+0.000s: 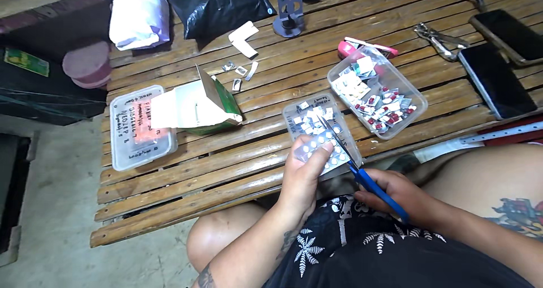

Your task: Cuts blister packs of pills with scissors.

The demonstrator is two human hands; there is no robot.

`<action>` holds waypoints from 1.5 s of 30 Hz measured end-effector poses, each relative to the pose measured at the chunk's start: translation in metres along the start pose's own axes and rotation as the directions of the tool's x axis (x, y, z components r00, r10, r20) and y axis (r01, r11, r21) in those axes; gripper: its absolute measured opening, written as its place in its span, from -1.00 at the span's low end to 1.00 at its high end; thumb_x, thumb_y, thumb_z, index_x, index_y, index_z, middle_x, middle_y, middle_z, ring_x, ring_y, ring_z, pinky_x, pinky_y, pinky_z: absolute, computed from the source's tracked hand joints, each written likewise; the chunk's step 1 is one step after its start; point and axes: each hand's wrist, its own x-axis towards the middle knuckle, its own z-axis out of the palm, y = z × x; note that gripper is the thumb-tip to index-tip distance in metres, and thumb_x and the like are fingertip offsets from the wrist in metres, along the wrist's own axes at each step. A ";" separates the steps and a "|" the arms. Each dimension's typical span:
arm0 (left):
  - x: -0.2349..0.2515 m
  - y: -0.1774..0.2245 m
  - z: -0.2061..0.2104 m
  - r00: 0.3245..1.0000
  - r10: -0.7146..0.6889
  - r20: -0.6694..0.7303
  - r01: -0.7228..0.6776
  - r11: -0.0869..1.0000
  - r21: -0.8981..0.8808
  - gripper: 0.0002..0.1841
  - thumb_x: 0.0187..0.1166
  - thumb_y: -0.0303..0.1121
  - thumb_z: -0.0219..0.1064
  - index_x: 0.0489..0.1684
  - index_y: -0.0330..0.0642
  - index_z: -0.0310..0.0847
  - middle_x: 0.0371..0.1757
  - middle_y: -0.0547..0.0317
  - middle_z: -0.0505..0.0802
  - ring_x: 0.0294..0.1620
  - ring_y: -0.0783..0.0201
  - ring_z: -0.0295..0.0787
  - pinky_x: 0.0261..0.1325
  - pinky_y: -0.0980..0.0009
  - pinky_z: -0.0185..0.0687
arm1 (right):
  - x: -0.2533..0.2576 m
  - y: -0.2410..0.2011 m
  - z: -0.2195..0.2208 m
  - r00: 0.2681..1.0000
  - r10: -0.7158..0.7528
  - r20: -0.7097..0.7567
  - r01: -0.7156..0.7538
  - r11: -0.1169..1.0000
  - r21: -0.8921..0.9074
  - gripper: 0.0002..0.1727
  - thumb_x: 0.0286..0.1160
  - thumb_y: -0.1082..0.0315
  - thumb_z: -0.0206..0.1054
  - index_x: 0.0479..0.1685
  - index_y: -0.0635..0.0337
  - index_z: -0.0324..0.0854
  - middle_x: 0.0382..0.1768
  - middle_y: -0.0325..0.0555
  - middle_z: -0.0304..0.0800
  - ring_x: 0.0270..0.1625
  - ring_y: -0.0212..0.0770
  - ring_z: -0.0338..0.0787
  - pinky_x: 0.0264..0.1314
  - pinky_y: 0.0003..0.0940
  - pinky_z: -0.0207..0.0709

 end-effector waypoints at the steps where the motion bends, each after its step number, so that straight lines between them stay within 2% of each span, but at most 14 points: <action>1: 0.001 -0.001 -0.001 1.000 0.013 0.006 -0.013 1.000 -0.007 -0.87 0.57 -0.36 0.36 -0.05 -0.07 0.56 -0.29 0.15 0.81 -0.24 0.34 0.80 -0.02 0.34 0.77 | 0.000 0.000 0.000 1.000 -0.001 0.007 0.001 1.000 0.002 -0.63 0.48 -0.13 0.40 -0.44 -0.08 0.54 -0.63 -0.56 0.45 -0.59 -0.70 0.43 -0.54 -0.73 0.27; 5: 0.002 -0.002 -0.002 0.997 0.075 0.013 -0.075 0.997 0.009 -0.94 0.71 -0.31 0.27 -0.10 -0.05 0.54 -0.32 0.15 0.79 -0.30 0.36 0.78 -0.11 0.40 0.75 | -0.001 0.001 0.000 1.000 0.021 0.021 -0.021 1.000 0.007 -0.66 0.48 -0.09 0.41 -0.42 -0.08 0.56 -0.62 -0.55 0.46 -0.57 -0.69 0.43 -0.53 -0.72 0.27; 12: 0.000 -0.004 -0.001 0.995 0.090 0.040 -0.092 0.995 0.040 -0.92 0.69 -0.38 0.25 -0.25 -0.05 0.55 -0.41 0.17 0.76 -0.39 0.39 0.75 -0.22 0.43 0.75 | -0.001 -0.001 0.002 0.999 0.021 0.034 -0.023 0.997 0.073 -0.66 0.47 -0.10 0.43 -0.36 -0.08 0.56 -0.59 -0.54 0.49 -0.56 -0.67 0.46 -0.52 -0.72 0.30; 22: 0.000 0.001 -0.004 0.990 0.114 0.082 -0.121 0.988 0.091 -0.92 0.62 -0.45 0.30 -0.27 -0.06 0.56 -0.48 0.20 0.74 -0.48 0.45 0.70 -0.33 0.51 0.70 | -0.001 -0.005 -0.003 0.997 -0.001 0.074 0.001 1.000 -0.002 -0.62 0.45 -0.16 0.42 -0.32 -0.06 0.57 -0.55 -0.56 0.50 -0.52 -0.72 0.45 -0.48 -0.76 0.29; 31: 0.002 0.002 -0.005 0.988 0.124 0.091 -0.135 0.982 0.133 -0.90 0.59 -0.47 0.31 -0.31 -0.04 0.58 -0.49 0.25 0.72 -0.51 0.49 0.65 -0.36 0.57 0.64 | -0.002 -0.006 -0.004 0.996 0.030 0.079 -0.031 0.999 0.013 -0.63 0.42 -0.15 0.43 -0.31 -0.07 0.57 -0.55 -0.57 0.49 -0.51 -0.72 0.46 -0.48 -0.77 0.30; 37: 0.002 0.002 -0.004 0.988 0.125 0.088 -0.136 0.982 0.132 -0.90 0.58 -0.48 0.31 -0.32 -0.04 0.59 -0.53 0.26 0.70 -0.55 0.51 0.62 -0.41 0.59 0.60 | -0.002 -0.005 -0.005 0.995 0.035 0.093 -0.035 0.999 0.005 -0.67 0.44 -0.08 0.44 -0.28 -0.04 0.57 -0.54 -0.55 0.51 -0.52 -0.72 0.46 -0.48 -0.76 0.31; 45: 0.002 0.001 -0.004 0.988 0.128 0.090 -0.139 0.982 0.125 -0.89 0.57 -0.50 0.31 -0.32 -0.04 0.58 -0.56 0.27 0.67 -0.58 0.53 0.58 -0.44 0.61 0.57 | -0.002 -0.003 -0.003 0.996 0.023 0.081 -0.026 0.999 0.031 -0.65 0.44 -0.10 0.44 -0.28 -0.04 0.57 -0.55 -0.56 0.52 -0.52 -0.72 0.49 -0.48 -0.76 0.34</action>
